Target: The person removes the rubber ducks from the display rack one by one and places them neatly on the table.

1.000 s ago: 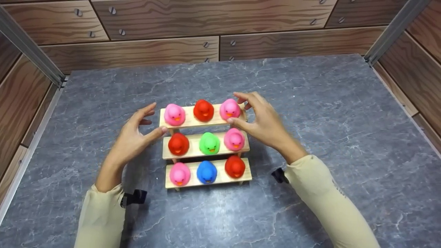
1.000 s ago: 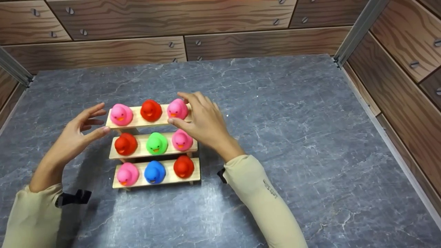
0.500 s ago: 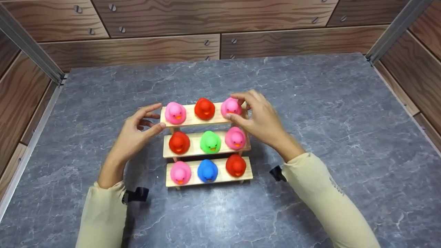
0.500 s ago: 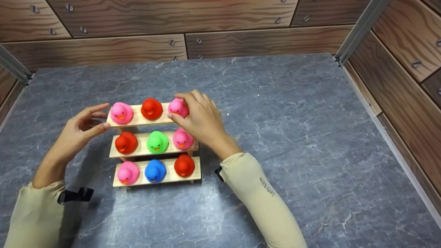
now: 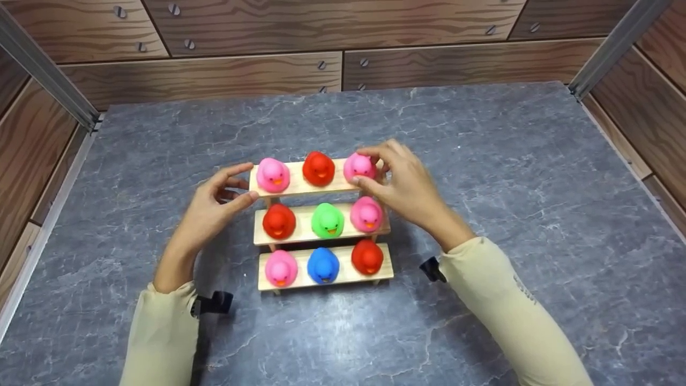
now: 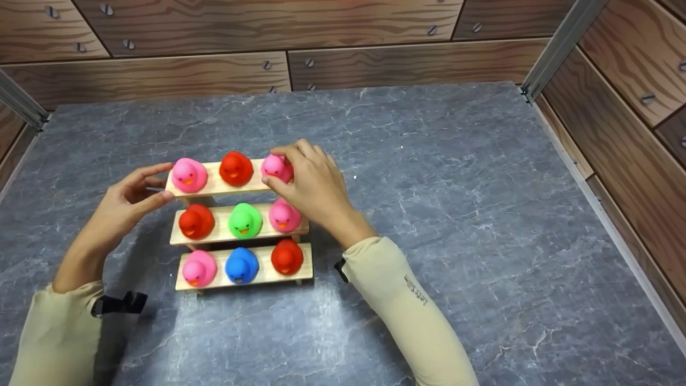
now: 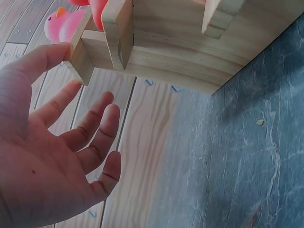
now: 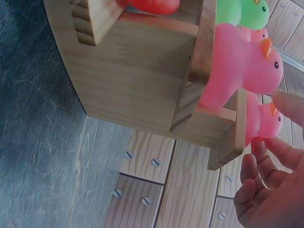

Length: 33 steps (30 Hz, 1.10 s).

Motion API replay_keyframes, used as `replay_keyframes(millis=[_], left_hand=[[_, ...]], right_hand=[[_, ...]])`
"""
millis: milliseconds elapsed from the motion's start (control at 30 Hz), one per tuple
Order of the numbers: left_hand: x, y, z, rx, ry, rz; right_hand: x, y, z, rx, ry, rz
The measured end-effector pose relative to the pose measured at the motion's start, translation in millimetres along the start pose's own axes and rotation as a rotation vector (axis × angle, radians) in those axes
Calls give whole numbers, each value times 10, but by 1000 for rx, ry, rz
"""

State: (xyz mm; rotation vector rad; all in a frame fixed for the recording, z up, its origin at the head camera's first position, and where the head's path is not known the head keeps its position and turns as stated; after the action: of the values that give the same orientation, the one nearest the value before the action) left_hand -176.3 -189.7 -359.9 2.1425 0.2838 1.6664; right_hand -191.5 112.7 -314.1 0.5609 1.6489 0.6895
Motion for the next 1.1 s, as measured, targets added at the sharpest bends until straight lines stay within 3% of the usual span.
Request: replay_keyframes(millis=[433, 833, 1100], left_hand=[[29, 1, -5, -52, -18, -6], [-80, -70, -22, -26, 32, 173], [-102, -77, -31, -27, 33, 256]], right_hand=[[63, 101, -11, 9, -2, -13], [320, 304, 9, 68, 2, 0], [483, 401, 30, 70, -25, -9]])
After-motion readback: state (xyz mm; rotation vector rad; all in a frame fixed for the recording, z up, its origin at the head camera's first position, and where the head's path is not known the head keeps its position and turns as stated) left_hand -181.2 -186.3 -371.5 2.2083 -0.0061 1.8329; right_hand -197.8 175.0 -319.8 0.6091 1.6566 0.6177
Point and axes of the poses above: each hand's wrist, its own z-axis away from the middle knuckle, its own y-axis out of the back of the hand, x = y × z, the point moved 3 cm from there along -z, towards the middle knuckle, and after that the axes turned 13 degrees about -y, right-handed, at the moved point
